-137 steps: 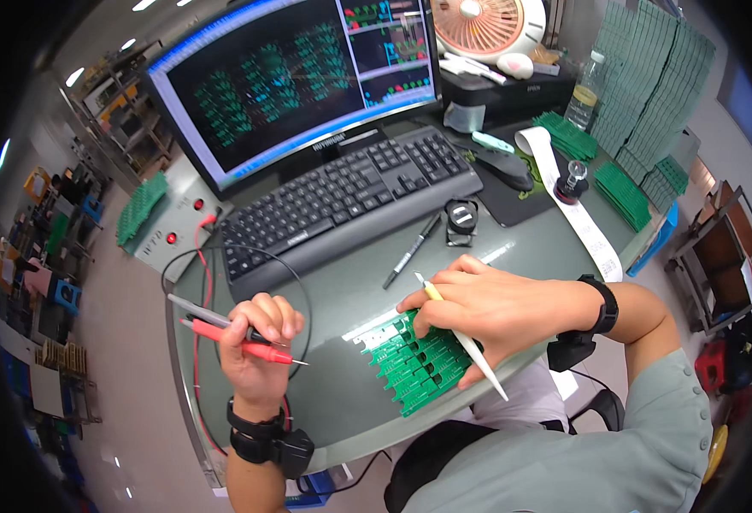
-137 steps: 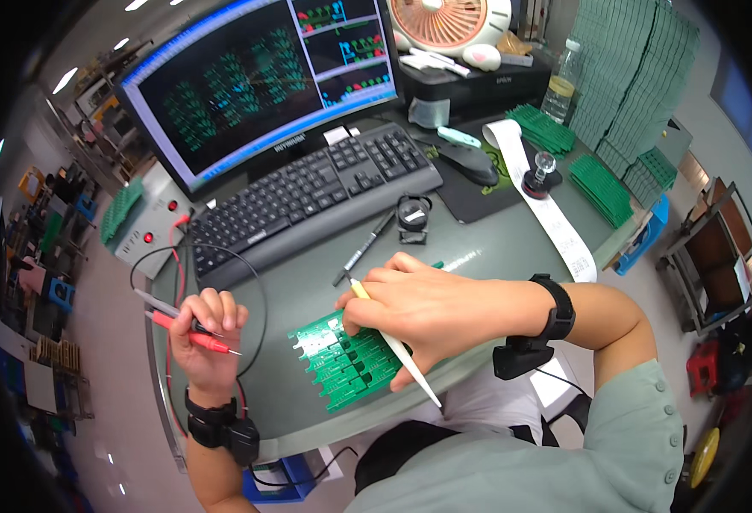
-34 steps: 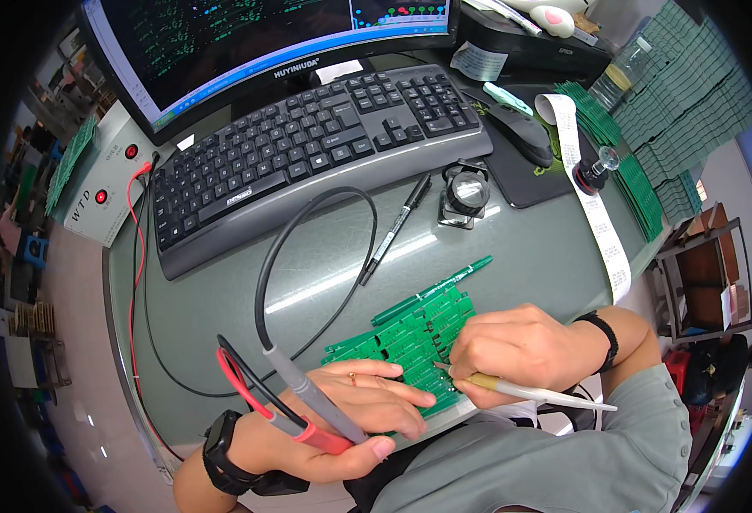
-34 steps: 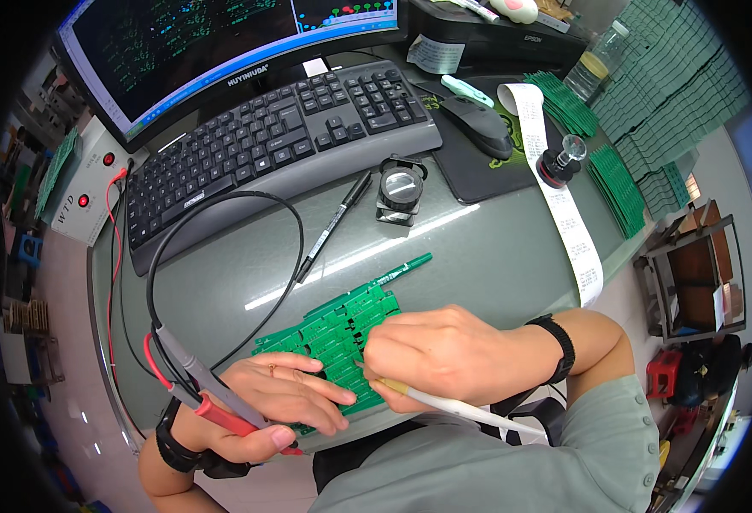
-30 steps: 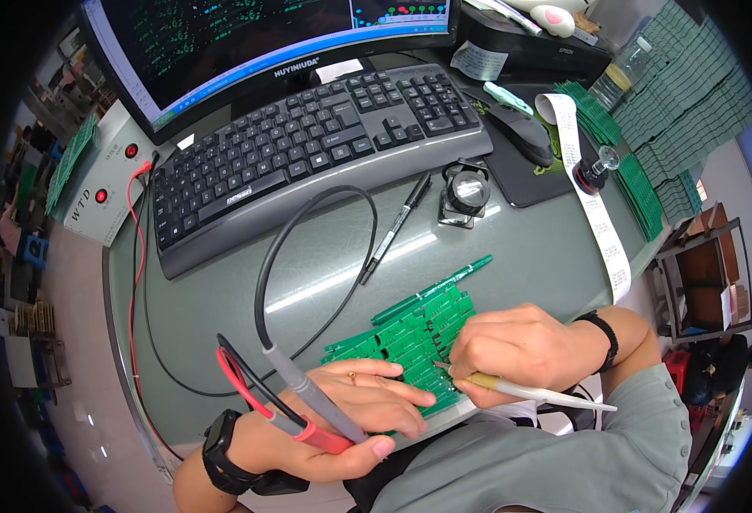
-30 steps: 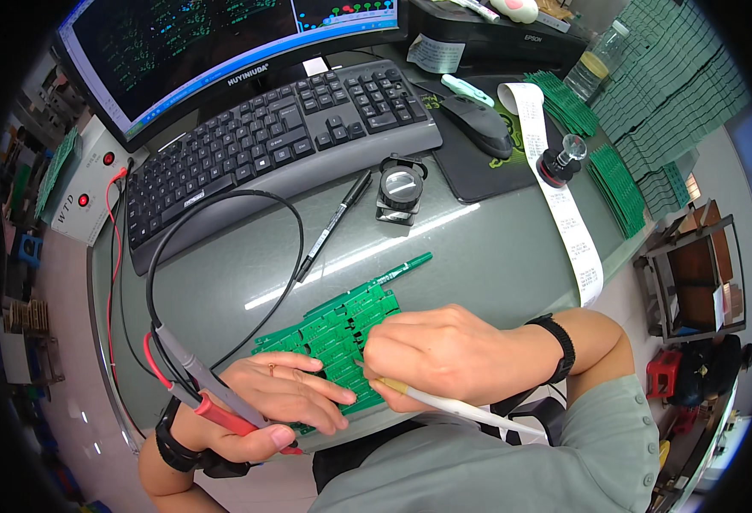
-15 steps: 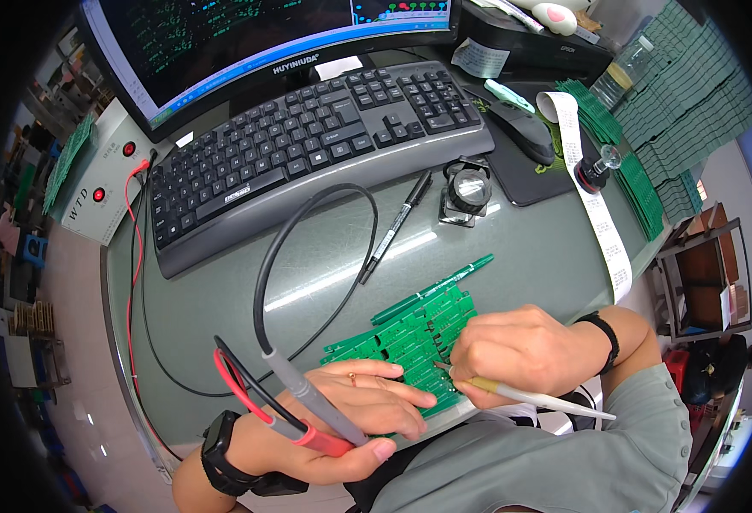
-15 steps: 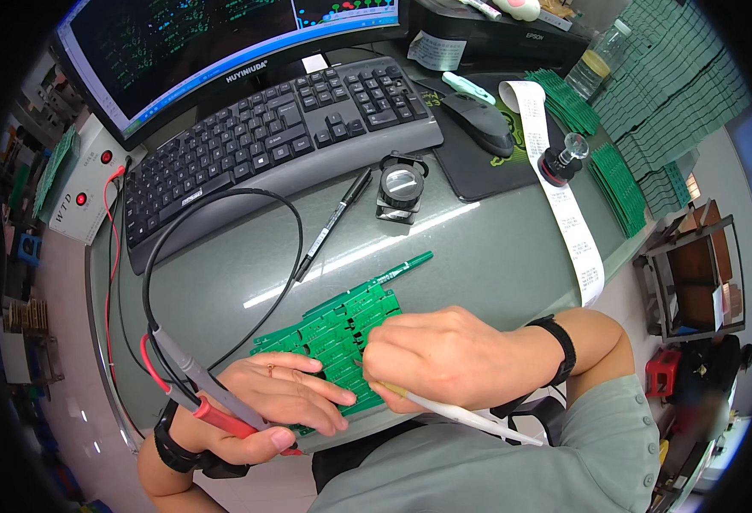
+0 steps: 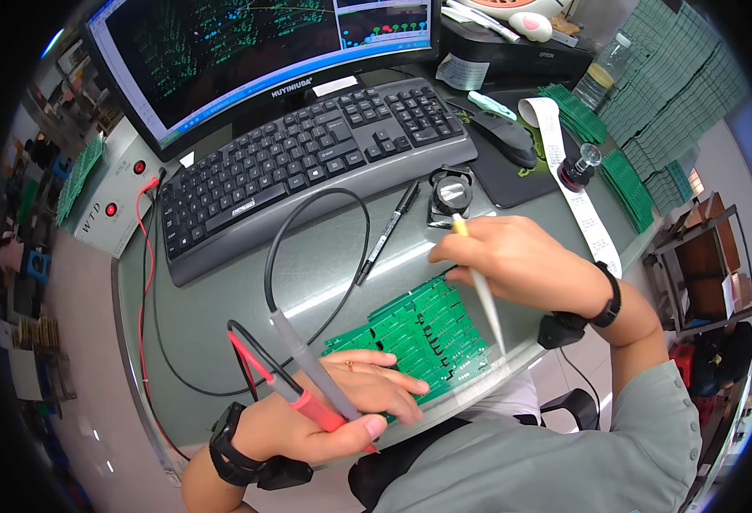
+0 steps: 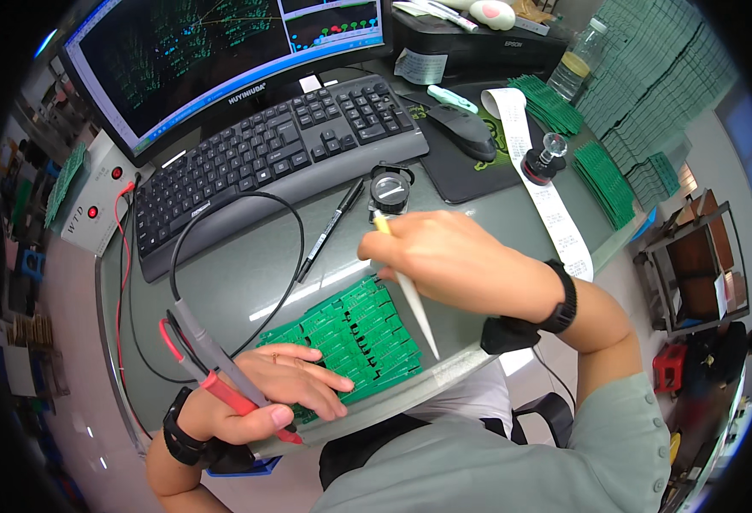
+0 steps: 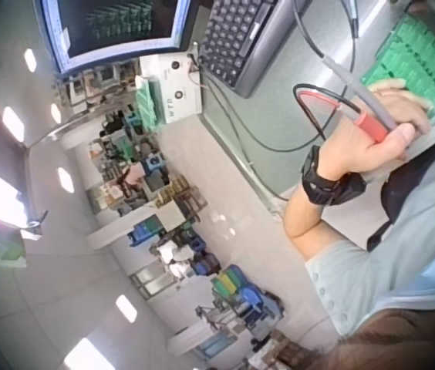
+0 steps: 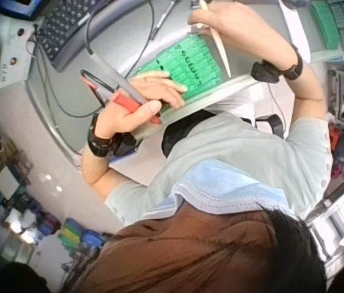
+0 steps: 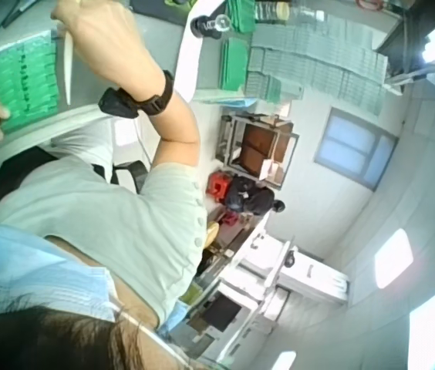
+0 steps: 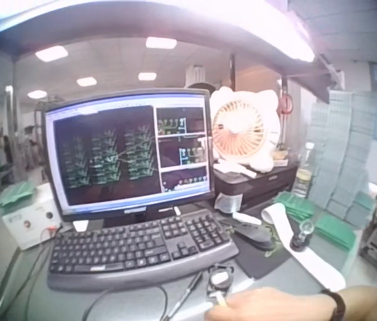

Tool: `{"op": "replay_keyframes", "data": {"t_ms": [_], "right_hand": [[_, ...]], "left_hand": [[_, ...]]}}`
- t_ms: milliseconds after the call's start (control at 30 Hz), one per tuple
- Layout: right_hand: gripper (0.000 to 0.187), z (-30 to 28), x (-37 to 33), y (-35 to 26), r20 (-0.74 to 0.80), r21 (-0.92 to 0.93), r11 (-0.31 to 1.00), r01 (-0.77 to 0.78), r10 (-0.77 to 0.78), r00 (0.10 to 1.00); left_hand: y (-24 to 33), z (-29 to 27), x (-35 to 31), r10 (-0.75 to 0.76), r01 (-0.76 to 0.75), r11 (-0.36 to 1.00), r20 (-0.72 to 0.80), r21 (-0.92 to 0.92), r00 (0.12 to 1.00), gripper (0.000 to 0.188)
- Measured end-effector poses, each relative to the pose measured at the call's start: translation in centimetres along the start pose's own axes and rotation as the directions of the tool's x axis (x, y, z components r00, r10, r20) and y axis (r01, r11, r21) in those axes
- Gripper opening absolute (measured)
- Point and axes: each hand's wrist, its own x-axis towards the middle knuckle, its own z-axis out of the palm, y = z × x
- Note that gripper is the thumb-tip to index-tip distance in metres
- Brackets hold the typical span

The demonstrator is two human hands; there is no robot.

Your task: Testing individual circuit boards using multimeter probes and documenting the results on a paper log.

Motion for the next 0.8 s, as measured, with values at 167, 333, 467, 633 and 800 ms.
{"op": "replay_keyframes", "data": {"t_ms": [167, 333, 467, 633, 800], "right_hand": [[0.015, 0.6, 0.1, 0.0, 0.155, -0.172, 0.985, 0.018, 0.009, 0.988], [0.024, -2.8, -2.1, 0.6, 0.148, -0.261, 0.964, -0.048, 0.089, 0.985], [0.028, -4.7, -1.5, -1.4, -0.011, 0.538, 0.834, -0.120, 0.150, 0.989], [0.029, -2.5, -0.2, -5.1, 0.074, 0.923, 0.355, -0.151, 0.220, 0.973], [0.025, -1.4, 0.1, -5.3, 0.107, 0.973, 0.178, -0.145, 0.204, 0.973]], "left_hand": [[-0.4, 0.1, 0.0, 0.072, -0.082, 0.985, -0.072, -0.149, 0.995, 0.031], [1.0, 1.0, -0.7, -0.061, -0.276, 0.792, -0.521, -0.545, 0.851, 0.035], [2.8, 1.1, 0.2, -0.227, -0.199, 0.802, -0.596, -0.563, 0.771, 0.033], [3.6, 2.2, 1.5, -0.341, 0.064, 0.842, -0.437, -0.536, 0.832, 0.041], [2.4, 2.4, 1.4, -0.287, 0.013, 0.805, -0.370, -0.593, 0.884, 0.038]]}}
